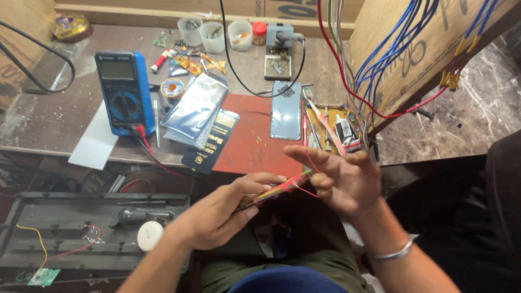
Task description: The person secures a smartphone with multiple rubber bands, then applies adhesive along the device's seam and presses the edges to bond the casing. The person repeatedly adjusts the rubber bands and inspects the phone while working at a cluttered electronics repair bench.
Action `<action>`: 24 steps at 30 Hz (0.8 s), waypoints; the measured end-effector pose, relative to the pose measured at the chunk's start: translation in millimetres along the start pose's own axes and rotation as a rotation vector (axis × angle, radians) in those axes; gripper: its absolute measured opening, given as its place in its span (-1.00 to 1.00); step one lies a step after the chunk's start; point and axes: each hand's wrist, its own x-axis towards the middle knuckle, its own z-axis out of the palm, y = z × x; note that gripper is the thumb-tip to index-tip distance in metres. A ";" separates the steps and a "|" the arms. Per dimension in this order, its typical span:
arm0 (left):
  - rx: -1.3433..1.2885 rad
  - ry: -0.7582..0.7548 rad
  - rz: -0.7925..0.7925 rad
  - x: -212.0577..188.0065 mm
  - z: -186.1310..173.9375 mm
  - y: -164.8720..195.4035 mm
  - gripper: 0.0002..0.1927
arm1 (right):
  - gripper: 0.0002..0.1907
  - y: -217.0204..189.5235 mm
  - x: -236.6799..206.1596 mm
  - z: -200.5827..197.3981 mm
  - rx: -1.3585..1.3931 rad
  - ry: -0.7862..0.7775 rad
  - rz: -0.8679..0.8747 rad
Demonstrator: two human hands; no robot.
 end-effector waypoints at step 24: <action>-0.624 0.296 -0.420 0.2 23.2 -21.5 -0.51 | -0.77 16.1 10.5 56.0 -1.906 0.460 -0.648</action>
